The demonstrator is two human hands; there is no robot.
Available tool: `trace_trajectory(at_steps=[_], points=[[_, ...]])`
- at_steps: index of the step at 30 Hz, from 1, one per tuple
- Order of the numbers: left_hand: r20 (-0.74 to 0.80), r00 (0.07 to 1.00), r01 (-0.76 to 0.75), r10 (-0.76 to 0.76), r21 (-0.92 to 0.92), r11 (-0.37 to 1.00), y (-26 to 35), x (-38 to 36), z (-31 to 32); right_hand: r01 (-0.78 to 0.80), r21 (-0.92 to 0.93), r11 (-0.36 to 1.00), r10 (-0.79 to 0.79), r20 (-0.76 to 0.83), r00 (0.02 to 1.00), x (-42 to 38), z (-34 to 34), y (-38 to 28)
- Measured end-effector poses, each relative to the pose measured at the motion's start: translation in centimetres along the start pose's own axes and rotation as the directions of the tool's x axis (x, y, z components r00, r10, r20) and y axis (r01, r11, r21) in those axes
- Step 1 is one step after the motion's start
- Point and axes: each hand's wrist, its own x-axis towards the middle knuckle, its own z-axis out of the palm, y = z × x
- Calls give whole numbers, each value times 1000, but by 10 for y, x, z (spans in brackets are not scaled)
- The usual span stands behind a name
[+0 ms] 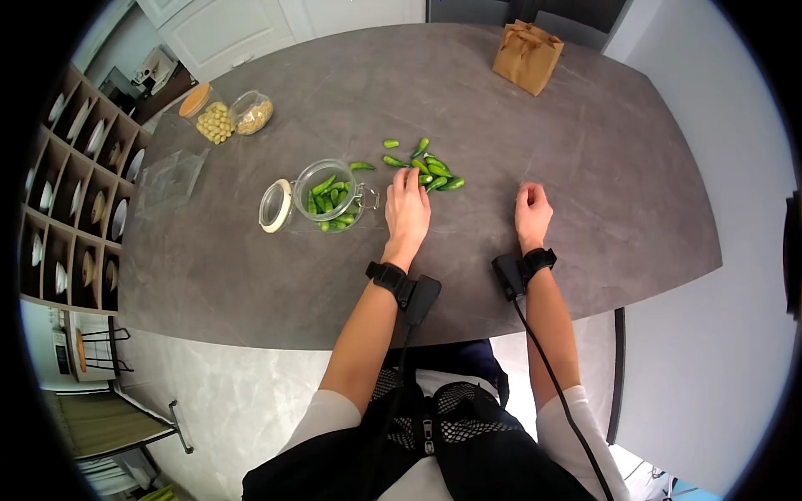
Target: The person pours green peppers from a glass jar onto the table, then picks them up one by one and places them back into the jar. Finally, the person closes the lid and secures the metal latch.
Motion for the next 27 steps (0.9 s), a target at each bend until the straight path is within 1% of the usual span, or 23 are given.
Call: trace_trajectory(at_steps=[1,4,6,7,10,13,16,18,19,21,23,25,26,27], points=[[59,997,48,-48,-4,999,0,4,5,4,-1,1000,-4,-2,1000,1,0,-1],[151,987,50,-60,75,996,-4,8,10,-9,2,1000,9,9,1000,2,1,2],[176,982,53,-67,83,995,-6,7,7,-8,-6,1000,8,9,1000,2,0,0],[187,980,54,-70,87,995,-7,6,6,-7,-10,1000,7,8,1000,2,0,0],[68,997,-34,28,81,996,-9,-3,6,-8,11,1000,8,10,1000,2,0,0],[178,984,-37,22,82,996,-11,-2,6,-10,-6,1000,10,13,1000,2,0,1],[191,979,-83,70,63,995,-10,-11,-1,-10,-23,1000,11,15,1000,3,0,1],[-16,989,-150,150,-9,989,-4,-16,-21,-9,-34,999,9,-4,1000,1,0,-1],[-120,975,-191,185,-40,981,-1,-17,-34,-11,-39,999,10,-15,1000,1,0,-2],[-290,948,-128,129,21,991,-1,-17,-70,28,-34,999,-28,-14,999,2,0,-1],[-417,909,-9,19,25,1000,-16,-12,-97,33,-28,999,-33,-8,999,1,0,2],[-431,902,100,-15,176,979,-30,-5,-114,16,-19,1000,-16,0,1000,2,1,2],[-416,909,115,1,252,961,-36,-4,-115,8,-28,1000,-8,3,1000,1,0,1],[-422,906,83,31,249,965,-37,-6,-113,1,-36,999,-1,6,1000,0,-1,0]])
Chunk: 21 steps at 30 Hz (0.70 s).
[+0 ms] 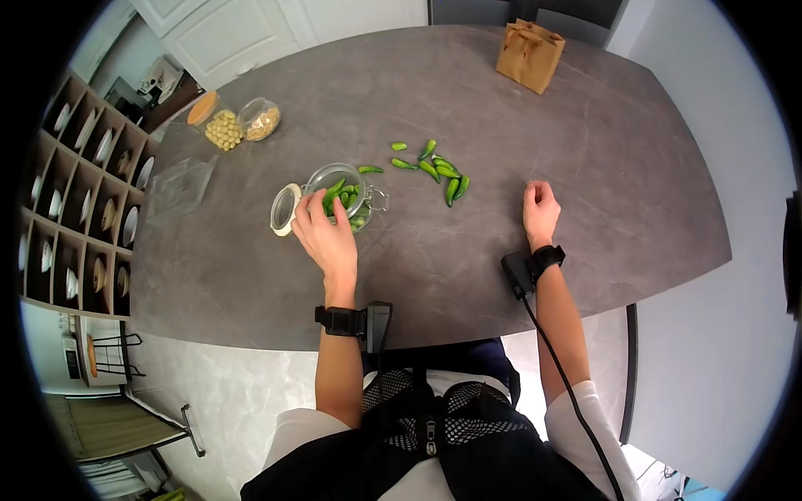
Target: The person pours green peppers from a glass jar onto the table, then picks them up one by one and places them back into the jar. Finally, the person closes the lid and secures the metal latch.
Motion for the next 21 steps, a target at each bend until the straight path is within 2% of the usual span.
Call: trace_trajectory(at_steps=[2,3,4,5,7,10,13,16,21], points=[[-33,998,-61,60,-41,997,5,-5,4,6,-5,1000,-6,-9,1000,3,1,-2],[17,997,-78,81,-142,987,15,-11,7,12,-8,1000,-12,-14,1000,2,1,-2],[135,988,-46,79,-229,972,26,-19,12,19,-12,1000,-19,-17,1000,1,0,-2],[170,976,-81,132,-278,957,38,-26,19,6,0,1000,-6,-10,1000,-1,-1,-1],[318,943,19,101,-353,935,54,-42,42,-7,25,1000,7,1,1000,0,-1,-3],[382,917,11,117,-317,948,70,-51,74,-30,23,999,30,2,1000,0,0,-5],[437,895,-13,94,-184,983,84,-50,89,-2,12,1000,2,-4,1000,2,2,1],[508,845,-91,165,-167,982,81,-54,99,3,5,1000,-3,-5,1000,2,2,1],[473,864,-61,172,-241,969,68,-62,93,15,3,1000,-15,-9,1000,2,2,2]])
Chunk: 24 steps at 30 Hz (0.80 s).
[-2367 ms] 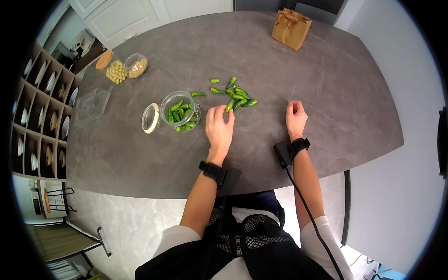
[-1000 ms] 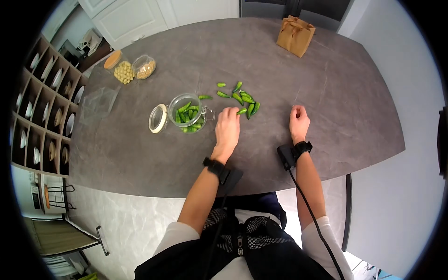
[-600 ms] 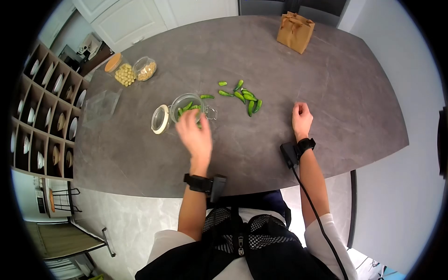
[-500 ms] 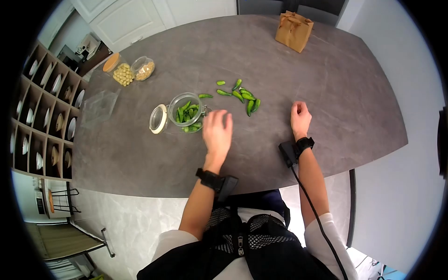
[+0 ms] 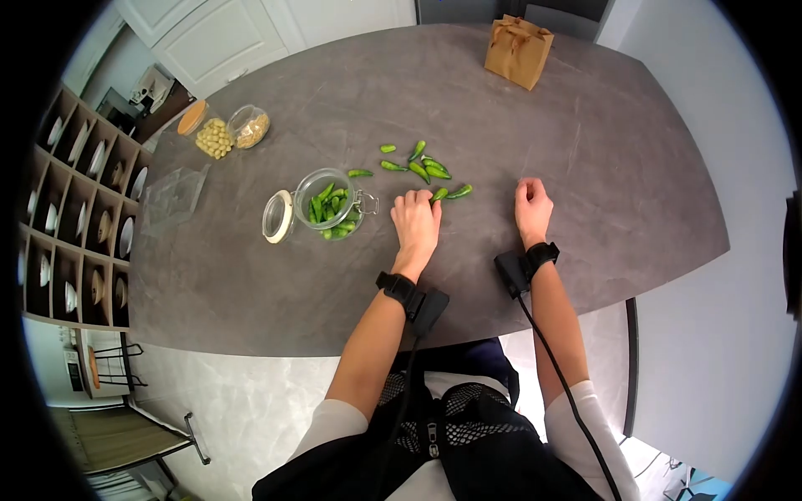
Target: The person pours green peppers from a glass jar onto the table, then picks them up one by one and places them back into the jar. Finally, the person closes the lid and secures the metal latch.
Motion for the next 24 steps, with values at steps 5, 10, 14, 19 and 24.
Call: trace_trajectory(at_steps=[5,10,14,19,24], points=[[-410,911,-63,38,-46,997,-10,-12,-63,6,-29,1000,-6,-2,1000,1,1,5],[-530,838,282,-127,224,933,-51,-6,-111,-18,28,999,18,-1,1000,1,0,1],[-563,826,244,-25,317,916,-47,-11,-106,-61,-9,998,61,18,998,2,0,1],[-143,976,-178,166,-72,981,-9,-28,-55,-37,34,999,37,-8,999,-1,1,3],[23,988,-150,153,-107,983,25,-21,-19,-47,14,999,47,6,999,2,2,4]])
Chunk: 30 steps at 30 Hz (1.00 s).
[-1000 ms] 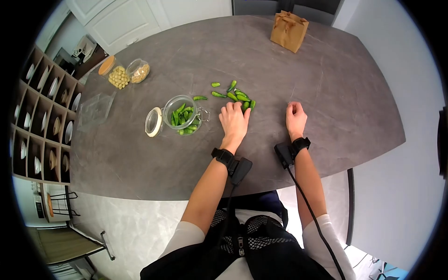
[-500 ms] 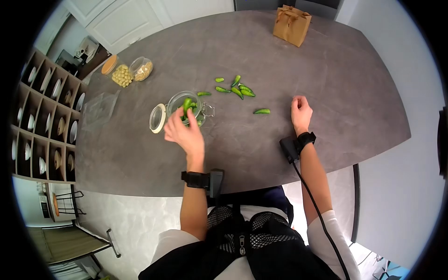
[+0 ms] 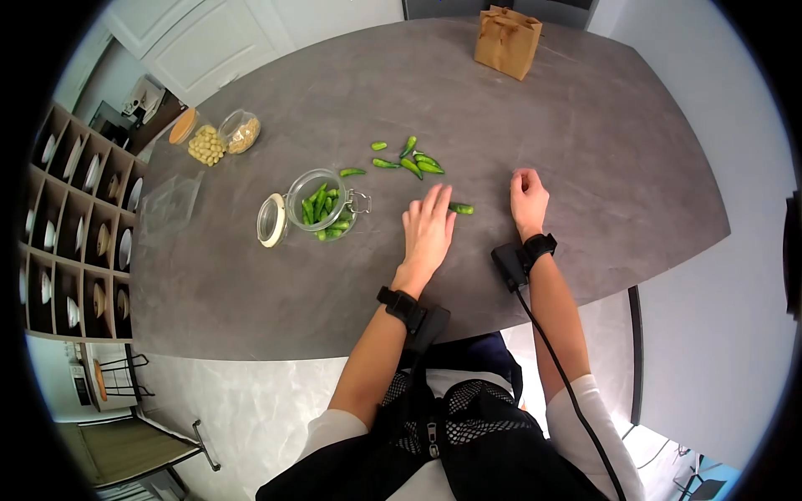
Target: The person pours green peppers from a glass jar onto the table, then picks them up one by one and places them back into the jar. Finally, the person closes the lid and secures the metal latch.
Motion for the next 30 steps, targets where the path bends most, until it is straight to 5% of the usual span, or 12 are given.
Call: trace_trajectory(at_steps=[4,7,11,15,18,22,25,30], points=[[163,976,-142,142,-14,990,-3,9,11,16,22,1000,-16,-10,1000,-2,-1,-2],[201,974,-100,101,-15,995,-7,5,10,3,48,999,-2,-4,1000,-1,-1,-3],[-140,988,-44,59,111,993,-7,-3,-35,-3,42,999,3,0,1000,0,-2,-4],[-446,895,159,-7,304,939,-49,-3,-93,40,46,998,-39,-22,999,-1,0,0],[-441,894,283,-82,413,866,-72,0,-117,-9,44,999,9,12,1000,-2,-3,-6],[-439,880,339,-179,320,885,-66,1,-115,-26,3,1000,25,28,999,-2,-4,-7],[-328,945,39,19,170,985,-42,3,-84,37,28,999,-36,-19,999,-1,-1,-1],[-115,993,17,-10,60,998,-32,22,-24,-3,15,1000,2,8,1000,-1,-2,-4]])
